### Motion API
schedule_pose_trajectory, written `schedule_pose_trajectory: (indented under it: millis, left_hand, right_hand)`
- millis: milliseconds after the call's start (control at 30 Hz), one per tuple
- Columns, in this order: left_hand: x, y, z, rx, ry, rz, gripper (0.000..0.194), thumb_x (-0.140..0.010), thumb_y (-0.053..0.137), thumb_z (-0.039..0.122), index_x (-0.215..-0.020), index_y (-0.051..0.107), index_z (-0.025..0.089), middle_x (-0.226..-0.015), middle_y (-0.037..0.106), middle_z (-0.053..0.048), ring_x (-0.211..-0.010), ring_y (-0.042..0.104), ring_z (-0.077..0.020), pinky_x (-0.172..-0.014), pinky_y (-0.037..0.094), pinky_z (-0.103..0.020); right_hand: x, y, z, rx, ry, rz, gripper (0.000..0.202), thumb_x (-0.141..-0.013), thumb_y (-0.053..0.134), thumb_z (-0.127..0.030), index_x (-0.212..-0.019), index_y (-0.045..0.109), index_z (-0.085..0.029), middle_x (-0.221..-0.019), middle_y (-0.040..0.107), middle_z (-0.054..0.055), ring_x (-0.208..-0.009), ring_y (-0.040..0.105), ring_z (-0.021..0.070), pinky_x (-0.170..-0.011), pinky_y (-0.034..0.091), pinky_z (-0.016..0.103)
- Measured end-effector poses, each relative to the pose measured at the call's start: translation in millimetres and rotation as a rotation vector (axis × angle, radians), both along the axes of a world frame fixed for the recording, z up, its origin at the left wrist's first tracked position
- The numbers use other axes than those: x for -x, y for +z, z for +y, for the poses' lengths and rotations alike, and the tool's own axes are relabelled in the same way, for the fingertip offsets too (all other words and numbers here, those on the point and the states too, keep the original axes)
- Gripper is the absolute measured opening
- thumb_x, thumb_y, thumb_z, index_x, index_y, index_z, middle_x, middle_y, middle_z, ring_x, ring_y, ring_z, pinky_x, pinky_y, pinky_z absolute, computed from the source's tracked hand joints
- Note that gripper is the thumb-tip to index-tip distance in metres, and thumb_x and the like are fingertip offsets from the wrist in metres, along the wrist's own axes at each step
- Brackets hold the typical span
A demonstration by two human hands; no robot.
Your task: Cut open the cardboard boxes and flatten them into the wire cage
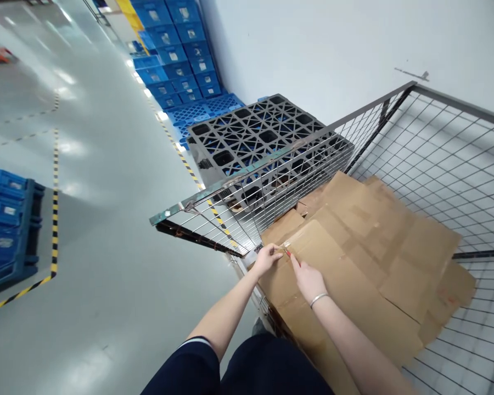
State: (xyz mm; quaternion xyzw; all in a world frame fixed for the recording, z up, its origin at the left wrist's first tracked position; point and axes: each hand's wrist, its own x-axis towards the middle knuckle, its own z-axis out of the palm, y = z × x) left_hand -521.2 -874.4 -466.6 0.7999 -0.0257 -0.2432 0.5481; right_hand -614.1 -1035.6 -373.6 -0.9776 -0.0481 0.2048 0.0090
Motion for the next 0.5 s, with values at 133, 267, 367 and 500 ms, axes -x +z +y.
schedule_pose_trajectory:
  millis: [133,267,367,500]
  left_hand:
    - [-3,2.2,3,-0.015,0.017,0.006,0.021,-0.071,0.074,0.033,-0.083,0.066,0.017,-0.06,0.047,0.006,-0.061,0.046,-0.0126,-0.064,0.038,-0.026]
    - [-7,0.8,6,-0.021,0.024,0.035,0.022,-0.068,0.076,0.031,-0.082,0.066,0.018,-0.06,0.051,0.005,-0.063,0.049,-0.0133,-0.067,0.041,-0.027]
    - [-9,-5.9,5,-0.011,0.009,0.085,0.032,-0.065,0.077,0.042,-0.082,0.065,0.018,-0.067,0.06,0.002,-0.068,0.055,-0.0147,-0.07,0.044,-0.028]
    - [-10,-11.8,5,-0.02,-0.009,0.146,0.055,-0.052,0.077,0.06,-0.082,0.062,0.017,-0.076,0.067,-0.002,-0.072,0.059,-0.0169,-0.071,0.047,-0.029]
  right_hand:
    - [38,-2.1,-11,0.044,-0.001,0.06,0.063,-0.089,0.035,0.001,-0.151,0.036,-0.011,-0.094,0.066,0.018,-0.075,0.071,0.0219,-0.063,0.055,0.027]
    - [136,-13.6,-58,0.153,-0.049,0.252,0.064,-0.086,0.037,0.005,-0.146,0.047,-0.015,-0.089,0.068,0.015,-0.074,0.072,0.0225,-0.062,0.056,0.027]
    - [224,-21.4,-91,0.167,-0.111,0.35,0.067,-0.083,0.04,0.008,-0.144,0.048,-0.017,-0.091,0.069,0.013,-0.072,0.072,0.0216,-0.06,0.056,0.027]
    - [308,-26.8,-109,0.168,-0.205,0.362,0.073,-0.081,0.043,0.008,-0.148,0.042,-0.021,-0.091,0.067,0.011,-0.066,0.069,0.0192,-0.055,0.053,0.026]
